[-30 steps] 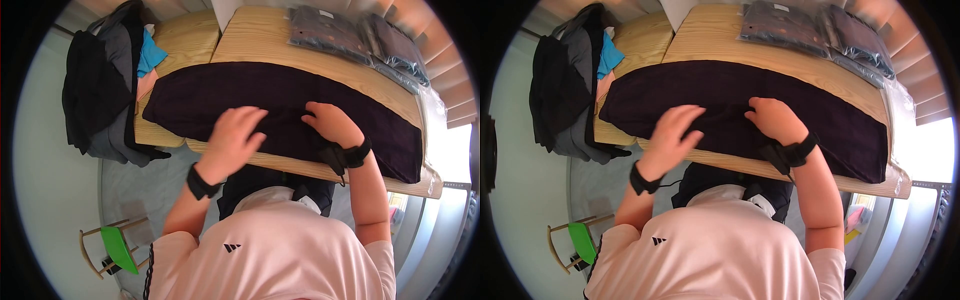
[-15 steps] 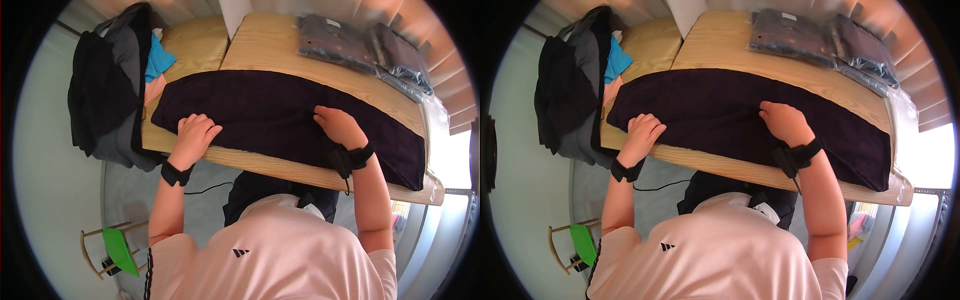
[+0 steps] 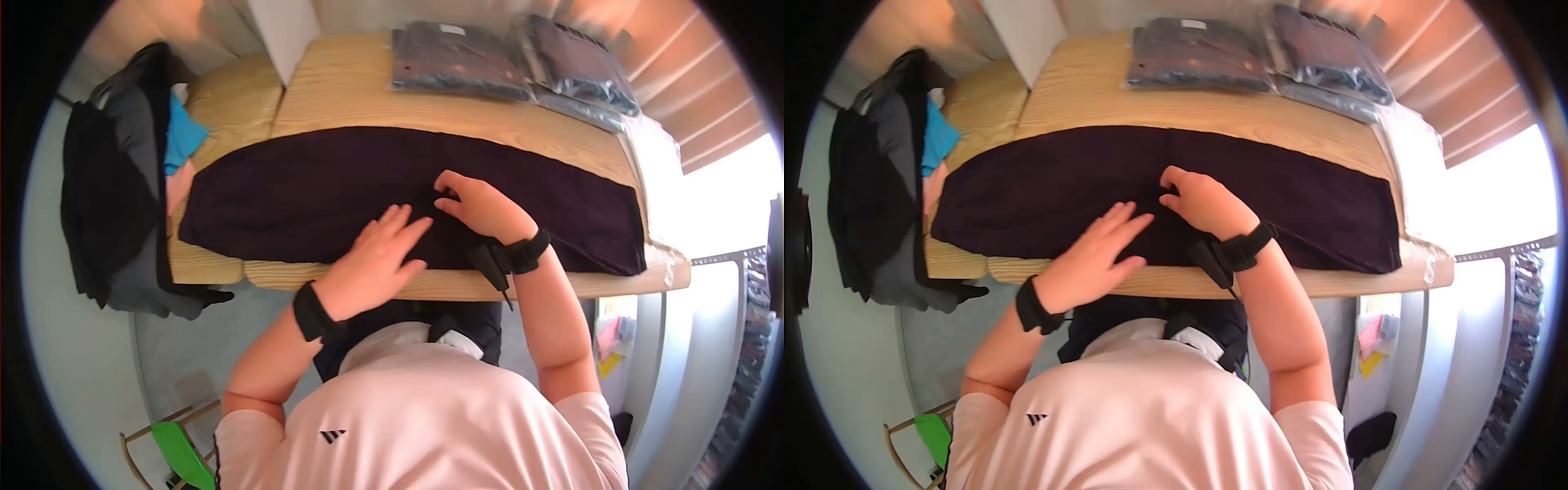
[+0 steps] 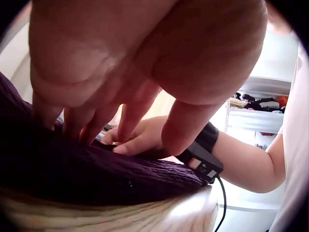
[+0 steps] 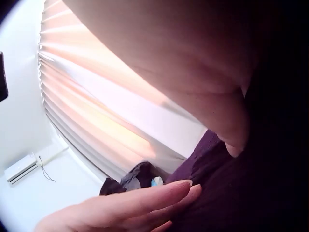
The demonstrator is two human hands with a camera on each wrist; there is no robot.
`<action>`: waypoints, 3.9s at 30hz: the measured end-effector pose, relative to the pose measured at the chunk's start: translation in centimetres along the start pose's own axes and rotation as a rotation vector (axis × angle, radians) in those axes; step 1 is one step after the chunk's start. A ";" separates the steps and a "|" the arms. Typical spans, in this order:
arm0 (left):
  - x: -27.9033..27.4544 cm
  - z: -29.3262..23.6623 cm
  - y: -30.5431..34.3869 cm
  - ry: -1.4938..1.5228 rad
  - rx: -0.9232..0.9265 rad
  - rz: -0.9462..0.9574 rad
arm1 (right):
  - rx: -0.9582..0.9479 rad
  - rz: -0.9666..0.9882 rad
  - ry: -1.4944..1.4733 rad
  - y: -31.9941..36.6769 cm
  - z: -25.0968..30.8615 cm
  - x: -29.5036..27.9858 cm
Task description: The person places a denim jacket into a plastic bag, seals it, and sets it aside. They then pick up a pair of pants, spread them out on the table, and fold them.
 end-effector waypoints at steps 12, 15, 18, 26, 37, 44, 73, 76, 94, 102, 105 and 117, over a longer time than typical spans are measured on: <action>1.2 0.3 -0.9 -0.104 -0.087 0.199 | 0.701 -0.856 0.378 18.6 -29.1 -19.1; 1.5 0.3 -1.2 -0.149 -0.086 0.173 | 0.790 -1.002 0.358 22.0 -32.9 -21.1; 1.6 0.0 -1.4 -0.178 -0.089 0.162 | 0.862 -0.938 0.281 22.9 -34.8 -20.8; 1.8 0.0 -1.3 -0.182 -0.108 0.171 | 0.840 -0.581 -0.728 22.9 -38.1 -19.6; 1.8 0.1 -1.2 -0.169 -0.118 0.160 | 0.294 -0.729 -1.916 21.7 -33.7 -12.6; 1.9 0.0 -1.5 -0.173 -0.104 0.154 | 0.367 -0.700 -2.040 19.5 -31.2 -10.6; 2.3 -0.1 -1.6 -0.232 -0.112 0.170 | 0.081 -0.619 0.265 15.7 -10.4 -12.4; 2.3 -0.1 -1.6 -0.238 -0.111 0.175 | 0.090 -0.499 0.425 14.1 -9.6 -9.7; 2.2 -0.1 -1.6 -0.240 -0.095 0.159 | 0.123 -0.401 0.568 13.2 -10.7 -7.8; -0.8 0.4 -1.8 -0.048 -0.080 -0.098 | 0.098 -0.435 0.437 13.4 -11.2 -8.7; -5.1 0.6 -2.0 -0.158 -0.104 -0.296 | 0.224 -0.568 -0.358 15.3 -14.3 -12.9; -3.6 1.0 2.0 -0.052 -0.074 -0.087 | 0.197 -0.537 -1.798 21.0 -31.6 -11.7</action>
Point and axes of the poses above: each hand's wrist, its own y-axis away from the middle knuckle, its own x-axis out of the palm, z = x × y, the point moved 9 cm from there along -y, towards the middle knuckle, and after that the axes turned 14 degrees about x, right-handed, at the moved point
